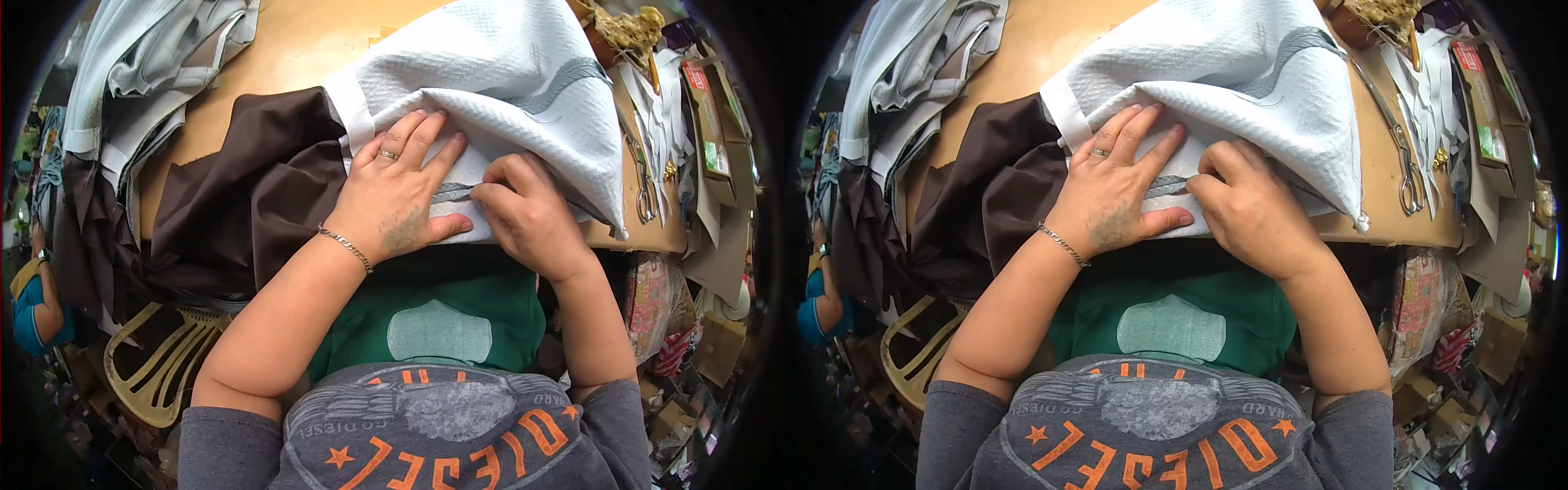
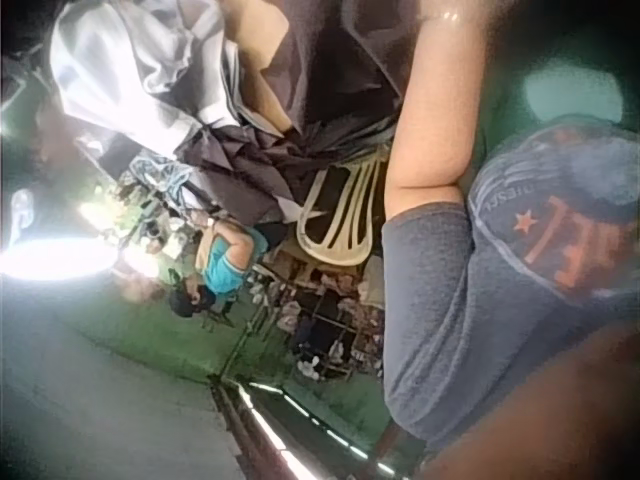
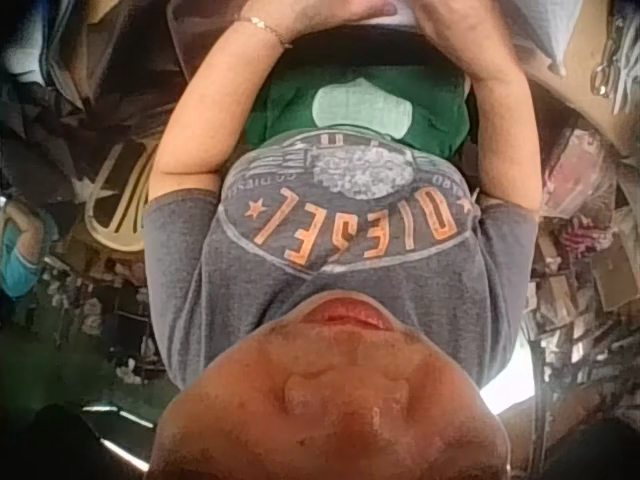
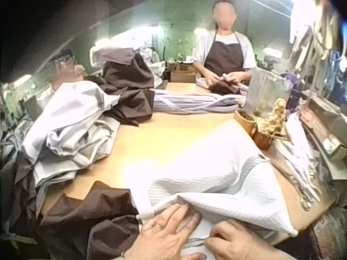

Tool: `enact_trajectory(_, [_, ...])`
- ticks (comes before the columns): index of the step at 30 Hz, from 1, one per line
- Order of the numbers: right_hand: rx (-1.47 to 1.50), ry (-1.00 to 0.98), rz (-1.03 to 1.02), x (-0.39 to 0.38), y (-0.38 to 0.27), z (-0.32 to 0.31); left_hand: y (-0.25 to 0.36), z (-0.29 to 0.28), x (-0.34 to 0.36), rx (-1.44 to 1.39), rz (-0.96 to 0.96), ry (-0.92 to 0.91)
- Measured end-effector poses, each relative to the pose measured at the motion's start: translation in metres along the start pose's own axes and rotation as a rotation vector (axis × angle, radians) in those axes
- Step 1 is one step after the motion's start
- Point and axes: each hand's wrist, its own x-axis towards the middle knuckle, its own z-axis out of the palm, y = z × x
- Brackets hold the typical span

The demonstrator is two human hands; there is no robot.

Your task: The person manipulates two pieces of leather at a workstation, aligning edges and using a pair of shears to trim excess material. The person continues by manually adjusting the alignment and smoothing the surfaces of the leather pieces together.

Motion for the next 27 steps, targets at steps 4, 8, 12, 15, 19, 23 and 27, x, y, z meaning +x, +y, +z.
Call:
enact_trajectory(4, [-0.046, -0.053, 0.017, 0.002, -0.002, -0.001, -0.002, 0.002, -0.001, -0.021, 0.004, 0.03])
enact_trajectory(8, [-0.134, -0.097, 0.004, 0.005, -0.003, -0.001, -0.002, 0.002, -0.002, -0.021, -0.002, 0.034])
enact_trajectory(12, [-0.323, -0.071, -0.053, 0.0, 0.001, 0.003, -0.003, 0.002, -0.001, -0.045, 0.012, 0.053])
enact_trajectory(15, [-0.456, -0.074, -0.088, -0.003, 0.001, 0.002, -0.003, 0.003, -0.002, -0.042, 0.014, 0.059])
enact_trajectory(19, [-0.535, -0.043, -0.142, -0.009, 0.008, 0.004, -0.002, 0.002, -0.002, -0.026, 0.014, 0.058])
enact_trajectory(23, [-0.567, -0.02, -0.144, -0.014, 0.005, 0.006, -0.003, 0.003, -0.001, -0.01, 0.011, 0.052])
enact_trajectory(27, [-0.418, -0.005, -0.208, -0.013, 0.0, 0.013, -0.002, 0.003, -0.001, -0.009, 0.015, 0.061])
